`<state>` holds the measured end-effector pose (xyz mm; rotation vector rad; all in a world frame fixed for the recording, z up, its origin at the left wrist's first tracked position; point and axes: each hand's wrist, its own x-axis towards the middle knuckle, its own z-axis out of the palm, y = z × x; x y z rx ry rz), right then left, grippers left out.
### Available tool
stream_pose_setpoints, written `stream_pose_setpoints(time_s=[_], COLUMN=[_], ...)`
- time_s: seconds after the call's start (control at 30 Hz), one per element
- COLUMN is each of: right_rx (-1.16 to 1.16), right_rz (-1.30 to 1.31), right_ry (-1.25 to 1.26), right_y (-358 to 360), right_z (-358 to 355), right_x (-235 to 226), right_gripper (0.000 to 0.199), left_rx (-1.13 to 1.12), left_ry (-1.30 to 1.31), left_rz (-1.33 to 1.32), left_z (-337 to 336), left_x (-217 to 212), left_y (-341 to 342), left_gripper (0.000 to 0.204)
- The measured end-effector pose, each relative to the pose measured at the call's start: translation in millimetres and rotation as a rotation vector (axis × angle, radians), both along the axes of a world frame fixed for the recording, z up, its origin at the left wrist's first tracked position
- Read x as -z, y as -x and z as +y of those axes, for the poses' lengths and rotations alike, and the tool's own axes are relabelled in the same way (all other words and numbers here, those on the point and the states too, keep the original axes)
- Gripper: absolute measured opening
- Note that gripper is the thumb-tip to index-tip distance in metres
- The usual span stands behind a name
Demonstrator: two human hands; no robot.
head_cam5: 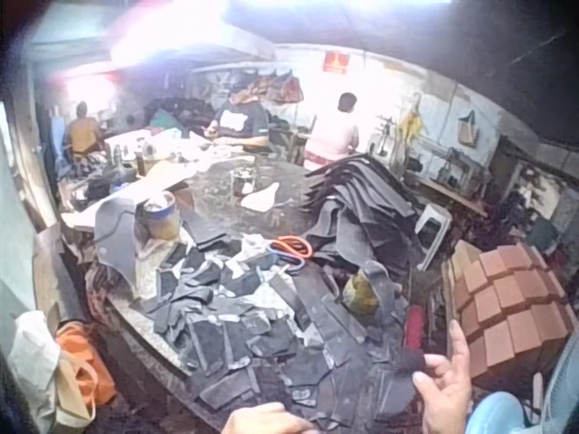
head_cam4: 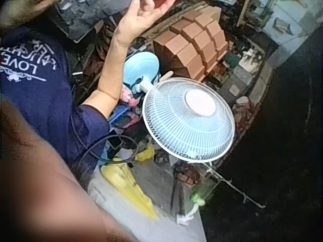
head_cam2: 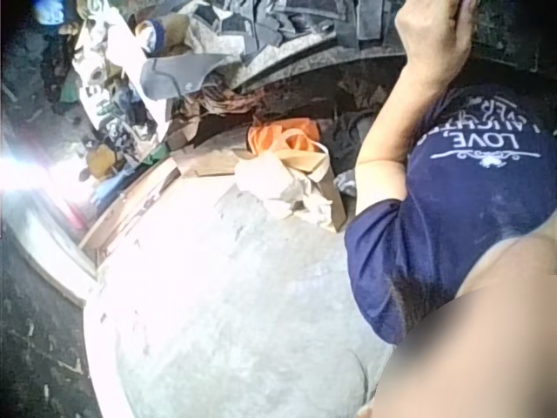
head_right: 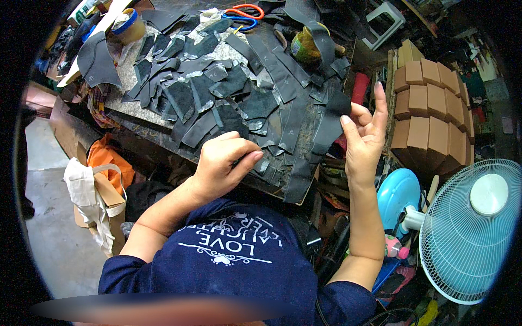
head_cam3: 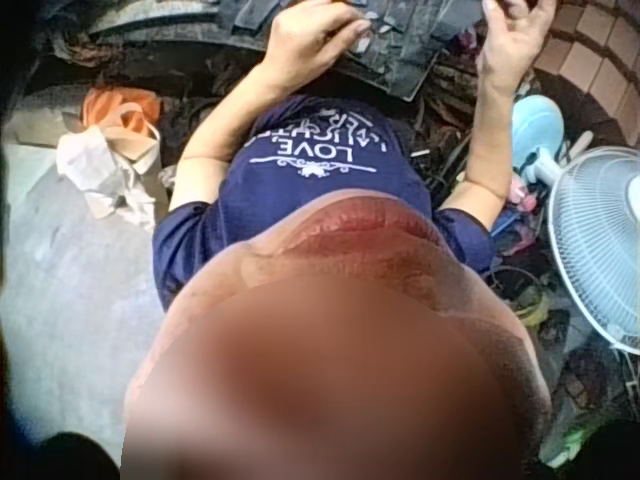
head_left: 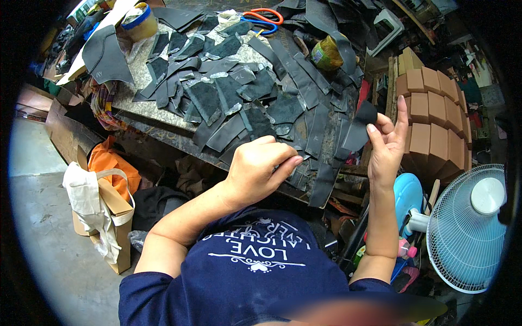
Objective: The person repeatedly picks up small black rubber pieces from a pile on a workbench, inspects them by turning them over, and places them back on the pile. The hands remain in view throughout, handling the pieces one at a time without using any tools.
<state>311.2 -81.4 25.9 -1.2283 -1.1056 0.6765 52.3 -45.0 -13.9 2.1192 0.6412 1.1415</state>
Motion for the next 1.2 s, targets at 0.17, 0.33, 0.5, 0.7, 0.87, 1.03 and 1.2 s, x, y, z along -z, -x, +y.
stream_pose_setpoints(time_s=[0.17,0.33,0.5,0.7,0.87,1.03,1.2], right_rx=[-0.002,-0.102,-0.148,0.056,0.048,0.147,-0.151], right_rz=[-0.259,-0.413,-0.667,-0.992,-0.716,-0.832,-0.784], right_ry=[-0.036,-0.136,-0.131,-0.023,-0.037,-0.279,0.067], right_y=[-21,-46,-52,-61,-59,-33,-6], right_z=[50,142,206,216,211,171,82], right_x=[-17,-31,-24,-4,-3,-19,-17], right_gripper=[0.072,0.065,0.064,0.072,0.061,0.058,0.055], left_rx=[-0.003,-0.022,-0.087,-0.134,-0.16,-0.17,-0.163], left_ry=[-0.005,-0.019,-0.007,-0.008,-0.03,-0.022,0.017], left_rz=[0.022,0.025,0.031,0.047,0.036,0.069,0.069], left_z=[-1,-4,-5,-2,-3,-4,-5], left_x=[0,-2,-1,3,7,8,12], left_y=[2,5,12,21,24,28,31], left_gripper=[0.005,0.006,0.009,0.01,0.011,0.01,0.004])
